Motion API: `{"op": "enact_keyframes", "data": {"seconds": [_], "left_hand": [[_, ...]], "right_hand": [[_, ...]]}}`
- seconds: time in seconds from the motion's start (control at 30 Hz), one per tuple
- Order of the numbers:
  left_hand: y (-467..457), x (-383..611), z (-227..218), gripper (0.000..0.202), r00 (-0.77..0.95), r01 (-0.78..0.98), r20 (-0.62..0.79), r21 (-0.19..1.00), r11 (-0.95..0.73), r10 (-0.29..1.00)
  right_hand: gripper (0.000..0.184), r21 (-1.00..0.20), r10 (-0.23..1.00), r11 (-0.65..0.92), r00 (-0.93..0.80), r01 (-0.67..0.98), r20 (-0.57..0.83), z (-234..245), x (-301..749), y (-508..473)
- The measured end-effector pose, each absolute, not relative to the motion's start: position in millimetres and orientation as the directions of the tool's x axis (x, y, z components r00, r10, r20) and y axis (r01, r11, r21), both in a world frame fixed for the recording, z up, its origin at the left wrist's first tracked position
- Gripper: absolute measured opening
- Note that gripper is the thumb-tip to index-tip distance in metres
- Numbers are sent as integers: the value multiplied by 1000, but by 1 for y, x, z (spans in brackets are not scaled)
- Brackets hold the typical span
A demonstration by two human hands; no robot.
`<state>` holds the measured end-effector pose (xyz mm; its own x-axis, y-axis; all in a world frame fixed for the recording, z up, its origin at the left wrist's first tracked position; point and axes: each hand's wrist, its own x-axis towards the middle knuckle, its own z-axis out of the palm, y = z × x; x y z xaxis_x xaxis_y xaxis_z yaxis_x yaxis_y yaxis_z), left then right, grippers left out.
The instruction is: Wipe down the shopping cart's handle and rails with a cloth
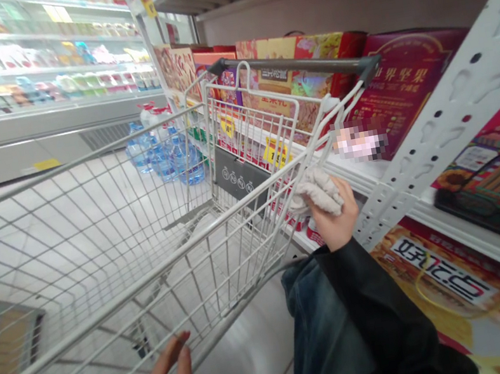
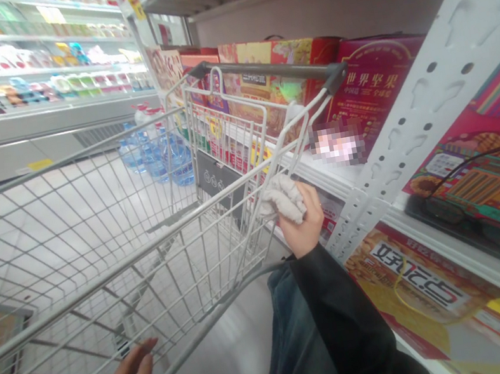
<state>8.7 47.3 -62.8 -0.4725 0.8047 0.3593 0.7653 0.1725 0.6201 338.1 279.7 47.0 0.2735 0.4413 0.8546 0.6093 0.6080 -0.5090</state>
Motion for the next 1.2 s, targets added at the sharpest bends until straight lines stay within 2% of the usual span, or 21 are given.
{"op": "enact_keyframes", "data": {"seconds": [0.23,0.4,0.5,0.57,0.77,0.87,1.0,1.1,1.2], "left_hand": [[47,7,-64,36,-467,767,350,618,174,812],[46,7,-64,35,-465,773,340,606,188,818],[46,7,-64,35,-466,769,341,613,183,817],[47,7,-64,34,-472,759,340,627,178,814],[48,5,-65,34,-479,750,344,639,173,807],[47,5,-65,34,-466,754,346,637,161,815],[46,5,-65,33,-467,749,348,644,155,813],[47,6,-66,33,-477,748,351,644,162,806],[47,5,-68,35,-469,762,361,627,162,806]], "right_hand": [[39,-581,618,581,155,570,771,-15,332,263],[45,-525,515,602,211,601,831,16,333,262],[42,-523,469,616,259,589,844,36,333,270],[38,-538,477,625,269,565,837,33,332,274],[39,-600,623,584,171,547,763,-15,327,263],[44,-569,561,608,207,553,802,-7,324,255],[49,-508,453,641,252,575,855,33,321,255],[48,-479,443,651,218,588,870,43,318,257],[45,-479,469,659,182,579,864,26,310,250]]}}
